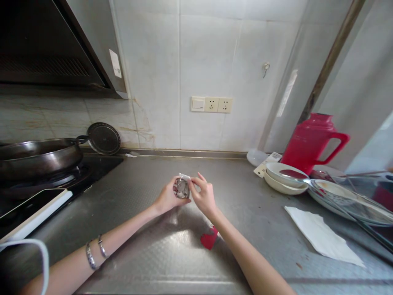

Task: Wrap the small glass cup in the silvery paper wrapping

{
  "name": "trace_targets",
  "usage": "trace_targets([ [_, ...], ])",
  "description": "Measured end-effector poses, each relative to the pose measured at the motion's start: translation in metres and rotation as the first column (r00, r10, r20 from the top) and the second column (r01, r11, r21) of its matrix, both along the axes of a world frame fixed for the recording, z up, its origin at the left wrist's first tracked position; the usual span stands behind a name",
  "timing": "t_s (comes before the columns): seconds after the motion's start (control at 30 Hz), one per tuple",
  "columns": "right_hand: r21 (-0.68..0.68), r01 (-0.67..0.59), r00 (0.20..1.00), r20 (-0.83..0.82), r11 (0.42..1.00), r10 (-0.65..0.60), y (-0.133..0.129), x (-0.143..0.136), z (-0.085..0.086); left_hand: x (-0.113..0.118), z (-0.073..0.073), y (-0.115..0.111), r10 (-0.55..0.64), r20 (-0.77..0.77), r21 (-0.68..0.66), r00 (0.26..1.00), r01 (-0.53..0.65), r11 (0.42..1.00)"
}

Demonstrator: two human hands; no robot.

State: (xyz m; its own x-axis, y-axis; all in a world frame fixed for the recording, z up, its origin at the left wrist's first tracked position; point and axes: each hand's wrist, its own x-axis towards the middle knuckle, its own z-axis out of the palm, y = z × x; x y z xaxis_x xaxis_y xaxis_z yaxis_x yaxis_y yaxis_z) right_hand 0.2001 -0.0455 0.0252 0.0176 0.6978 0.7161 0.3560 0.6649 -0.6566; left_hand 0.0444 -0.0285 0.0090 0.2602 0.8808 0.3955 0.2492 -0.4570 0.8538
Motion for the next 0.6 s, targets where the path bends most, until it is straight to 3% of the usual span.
trace_targets([
  [0.3, 0.11, -0.045, 0.996, 0.075, 0.993, 0.037, -0.007, -0.003, 0.006, -0.003, -0.003, 0.01, 0.046, 0.076, 0.005, 0.996, -0.046, 0.999],
  [0.5, 0.064, 0.072, 0.992, -0.104, 0.995, -0.065, -0.004, 0.006, 0.016, -0.002, -0.002, 0.006, -0.002, 0.067, 0.005, 0.998, 0.002, 1.0],
  [0.6, 0.044, 0.037, 0.994, -0.107, 0.998, -0.032, -0.001, 0.008, 0.016, 0.0, -0.002, 0.003, -0.031, 0.056, 0.009, 0.998, 0.03, 1.0],
])
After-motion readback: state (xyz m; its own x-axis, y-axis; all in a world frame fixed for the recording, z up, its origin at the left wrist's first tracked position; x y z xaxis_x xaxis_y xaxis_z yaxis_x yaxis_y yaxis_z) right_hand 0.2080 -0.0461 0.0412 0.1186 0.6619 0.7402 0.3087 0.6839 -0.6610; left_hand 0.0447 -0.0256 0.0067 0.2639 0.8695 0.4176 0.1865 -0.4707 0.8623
